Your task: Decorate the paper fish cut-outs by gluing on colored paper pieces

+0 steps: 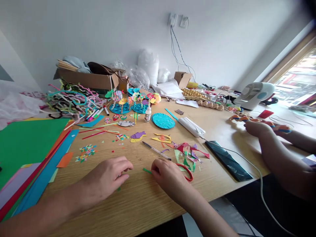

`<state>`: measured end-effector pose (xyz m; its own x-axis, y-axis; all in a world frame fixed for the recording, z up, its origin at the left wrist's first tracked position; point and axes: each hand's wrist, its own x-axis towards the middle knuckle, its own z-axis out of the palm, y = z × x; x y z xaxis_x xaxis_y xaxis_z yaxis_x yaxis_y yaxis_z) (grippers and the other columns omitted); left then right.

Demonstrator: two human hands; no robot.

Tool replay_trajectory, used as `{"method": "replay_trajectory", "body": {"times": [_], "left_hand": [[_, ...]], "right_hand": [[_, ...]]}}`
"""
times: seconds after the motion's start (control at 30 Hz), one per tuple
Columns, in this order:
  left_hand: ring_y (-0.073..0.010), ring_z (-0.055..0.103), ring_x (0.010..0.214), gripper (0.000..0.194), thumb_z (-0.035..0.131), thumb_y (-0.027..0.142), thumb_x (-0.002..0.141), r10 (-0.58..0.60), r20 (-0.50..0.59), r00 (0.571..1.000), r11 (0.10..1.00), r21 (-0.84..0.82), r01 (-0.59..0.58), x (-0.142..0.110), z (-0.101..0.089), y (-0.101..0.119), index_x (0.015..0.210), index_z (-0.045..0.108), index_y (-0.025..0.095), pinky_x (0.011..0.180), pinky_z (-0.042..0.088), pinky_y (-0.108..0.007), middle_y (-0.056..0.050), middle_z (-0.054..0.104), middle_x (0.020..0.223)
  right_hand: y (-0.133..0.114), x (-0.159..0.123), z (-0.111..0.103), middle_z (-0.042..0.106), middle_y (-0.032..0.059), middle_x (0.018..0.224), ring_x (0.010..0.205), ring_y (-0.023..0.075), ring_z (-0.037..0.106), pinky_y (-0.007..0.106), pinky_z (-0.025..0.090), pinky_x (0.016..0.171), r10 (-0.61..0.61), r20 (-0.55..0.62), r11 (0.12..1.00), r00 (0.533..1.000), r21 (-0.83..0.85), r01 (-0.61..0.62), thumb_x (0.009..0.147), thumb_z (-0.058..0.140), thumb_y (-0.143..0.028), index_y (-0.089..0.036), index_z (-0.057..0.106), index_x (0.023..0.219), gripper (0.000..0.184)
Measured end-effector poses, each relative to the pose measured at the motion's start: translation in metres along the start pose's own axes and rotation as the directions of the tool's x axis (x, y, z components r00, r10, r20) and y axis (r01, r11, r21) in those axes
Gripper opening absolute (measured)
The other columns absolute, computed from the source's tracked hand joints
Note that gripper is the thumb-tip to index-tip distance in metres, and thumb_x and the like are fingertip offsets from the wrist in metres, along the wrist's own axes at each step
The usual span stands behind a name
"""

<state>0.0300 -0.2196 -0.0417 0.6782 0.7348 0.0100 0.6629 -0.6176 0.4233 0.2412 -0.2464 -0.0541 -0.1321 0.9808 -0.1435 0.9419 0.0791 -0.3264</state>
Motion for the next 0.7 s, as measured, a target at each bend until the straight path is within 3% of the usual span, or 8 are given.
{"method": "replay_trajectory", "body": {"times": [0.1, 0.27, 0.53, 0.7], "left_hand": [[-0.0166, 0.059, 0.086, 0.022, 0.048, 0.007, 0.079, 0.028, 0.101, 0.995, 0.997, 0.071, -0.035, 0.025, 0.009, 0.013, 0.091, 0.061, 0.019, 0.076, 0.046, -0.026, -0.002, 0.062, 0.091], [-0.0203, 0.057, 0.085, 0.018, 0.044, 0.006, 0.081, 0.069, 0.162, 0.984, 0.969, 0.222, -0.104, 0.054, 0.023, 0.023, 0.083, 0.058, 0.016, 0.073, 0.046, -0.031, -0.005, 0.060, 0.090], [-0.0190, 0.058, 0.079, 0.012, 0.049, 0.009, 0.078, 0.059, 0.237, 0.970, 0.987, 0.130, -0.092, 0.069, 0.024, 0.015, 0.077, 0.058, 0.017, 0.068, 0.044, -0.027, -0.004, 0.062, 0.086], [-0.0165, 0.058, 0.075, 0.014, 0.047, 0.008, 0.076, 0.057, 0.244, 0.968, 0.992, 0.094, -0.082, 0.070, 0.019, 0.012, 0.076, 0.058, 0.017, 0.064, 0.042, -0.023, -0.002, 0.063, 0.081]], "right_hand": [[0.003, -0.002, 0.002, 0.066, 0.0030, 0.086, 0.080, 0.0164, 0.061, 0.024, 0.036, 0.064, -0.002, 0.009, 1.000, 1.000, -0.008, 0.002, 0.077, 0.050, -0.016, -0.020, 0.063, 0.079, 0.013], [0.002, -0.002, 0.005, 0.067, 0.0045, 0.087, 0.078, 0.0178, 0.062, 0.025, 0.035, 0.059, 0.002, 0.029, 0.998, 1.000, -0.069, 0.000, 0.076, 0.049, -0.015, -0.019, 0.064, 0.081, 0.016], [0.003, -0.002, 0.010, 0.067, 0.0042, 0.083, 0.075, 0.0184, 0.062, 0.026, 0.034, 0.058, 0.014, 0.003, 0.999, 1.000, -0.034, -0.013, 0.076, 0.046, -0.014, -0.019, 0.063, 0.078, 0.018], [0.005, -0.006, 0.009, 0.065, 0.0030, 0.082, 0.075, 0.0162, 0.059, 0.024, 0.036, 0.062, -0.003, -0.039, 0.996, 0.999, 0.088, 0.006, 0.075, 0.048, -0.012, -0.019, 0.061, 0.078, 0.015]]}}
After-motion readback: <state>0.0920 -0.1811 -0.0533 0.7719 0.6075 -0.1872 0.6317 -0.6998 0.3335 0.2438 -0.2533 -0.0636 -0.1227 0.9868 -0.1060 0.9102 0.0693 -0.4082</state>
